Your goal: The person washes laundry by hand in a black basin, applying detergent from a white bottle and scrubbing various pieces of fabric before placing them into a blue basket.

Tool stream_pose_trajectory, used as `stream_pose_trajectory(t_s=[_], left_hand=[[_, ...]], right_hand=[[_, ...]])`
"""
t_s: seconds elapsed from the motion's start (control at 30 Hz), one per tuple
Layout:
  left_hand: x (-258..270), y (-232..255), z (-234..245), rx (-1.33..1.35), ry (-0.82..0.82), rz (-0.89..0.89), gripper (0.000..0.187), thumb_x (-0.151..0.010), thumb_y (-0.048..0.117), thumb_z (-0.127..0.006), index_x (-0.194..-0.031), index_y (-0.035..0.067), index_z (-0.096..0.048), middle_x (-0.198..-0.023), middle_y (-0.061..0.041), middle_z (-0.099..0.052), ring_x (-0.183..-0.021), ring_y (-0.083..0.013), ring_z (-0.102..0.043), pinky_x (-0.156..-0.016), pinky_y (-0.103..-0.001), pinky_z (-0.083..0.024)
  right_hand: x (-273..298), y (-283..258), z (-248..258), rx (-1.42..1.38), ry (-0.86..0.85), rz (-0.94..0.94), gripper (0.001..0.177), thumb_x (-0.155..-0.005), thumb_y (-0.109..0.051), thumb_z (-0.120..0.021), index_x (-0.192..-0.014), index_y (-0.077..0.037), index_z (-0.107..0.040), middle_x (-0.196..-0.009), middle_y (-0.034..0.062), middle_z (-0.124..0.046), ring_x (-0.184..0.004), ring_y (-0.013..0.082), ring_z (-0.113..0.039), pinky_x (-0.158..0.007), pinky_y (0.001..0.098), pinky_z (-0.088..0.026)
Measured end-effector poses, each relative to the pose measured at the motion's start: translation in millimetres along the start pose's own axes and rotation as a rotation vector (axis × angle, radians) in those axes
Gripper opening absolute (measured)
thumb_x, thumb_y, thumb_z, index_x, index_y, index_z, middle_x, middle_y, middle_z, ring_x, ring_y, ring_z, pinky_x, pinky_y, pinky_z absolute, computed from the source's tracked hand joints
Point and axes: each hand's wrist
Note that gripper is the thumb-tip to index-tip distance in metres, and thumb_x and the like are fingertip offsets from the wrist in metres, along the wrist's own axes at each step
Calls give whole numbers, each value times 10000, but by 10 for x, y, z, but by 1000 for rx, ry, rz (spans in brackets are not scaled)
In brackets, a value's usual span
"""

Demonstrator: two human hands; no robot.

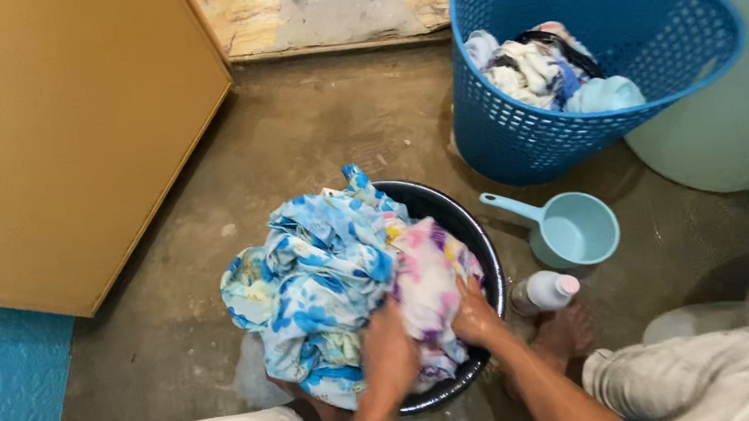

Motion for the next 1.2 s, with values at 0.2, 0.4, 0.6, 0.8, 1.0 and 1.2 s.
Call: stream_pose_trajectory(t_s=[0.2,0.4,0.6,0.8,1.0,1.2], left_hand=[[42,-564,-661,-443,-73,-278,591,-881,163,-576,-1393,-93,-431,-1563,-294,-392,-1505,-418,-308,-1231,-547,-195],[-146,-857,-1160,-285,-292,-15,736,-880,290,-565,-1486,-66,-350,-1564,-300,-284,-1452,-455,-222,-1170,-545,-166],[-221,-1113,-1622,-863,-574,-261,776,-946,285,-550,-1496,-166,-241,-1568,-354,-277,-1475,-536,-208,-1225,-585,-129],[-295,-836,-1263,-151,-361,99,864,-847,290,-656,-1489,-136,-263,-1599,-345,-236,-1483,-514,-188,-1151,-480,-195],[-156,-449,-1033,-135,-225,-39,575,-831,240,-685,-1282,-63,-499,-1319,-289,-526,-1244,-457,-471,-1059,-548,-355],[-262,184,-828,611,-280,339,352,-772,191,-653,-1064,7,-720,-858,-188,-741,-787,-335,-711,-740,-445,-545]], right_hand=[[-220,428,-493,137,-53,-63,914,-798,-249,-692,-1592,-166,-249,-1580,253,-272,-1365,437,-423,-1158,450,-362],[-431,753,-856,521,-132,21,861,-823,-456,-704,-1558,-210,-328,-1645,209,-173,-1476,439,-241,-1170,583,-183],[-565,657,-899,431,-307,-80,748,-815,-442,-703,-1442,-113,-461,-1489,240,-360,-1342,438,-406,-1072,546,-308],[-816,824,-800,182,-423,-147,671,-807,-427,-703,-1325,-15,-594,-1333,270,-546,-1207,437,-572,-975,509,-434],[-619,301,7,-1010,-178,-228,765,-805,-435,-682,-1402,17,-528,-1344,260,-595,-1198,411,-614,-965,471,-471],[-287,-217,525,-123,-171,41,1166,-804,-534,-779,-1638,-117,-80,-1565,183,-369,-1443,272,-393,-1181,358,-336]])
Point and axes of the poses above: each hand's wrist, its own x-axis away from the middle knuckle, its own z-axis out of the back of the hand, y = z × x
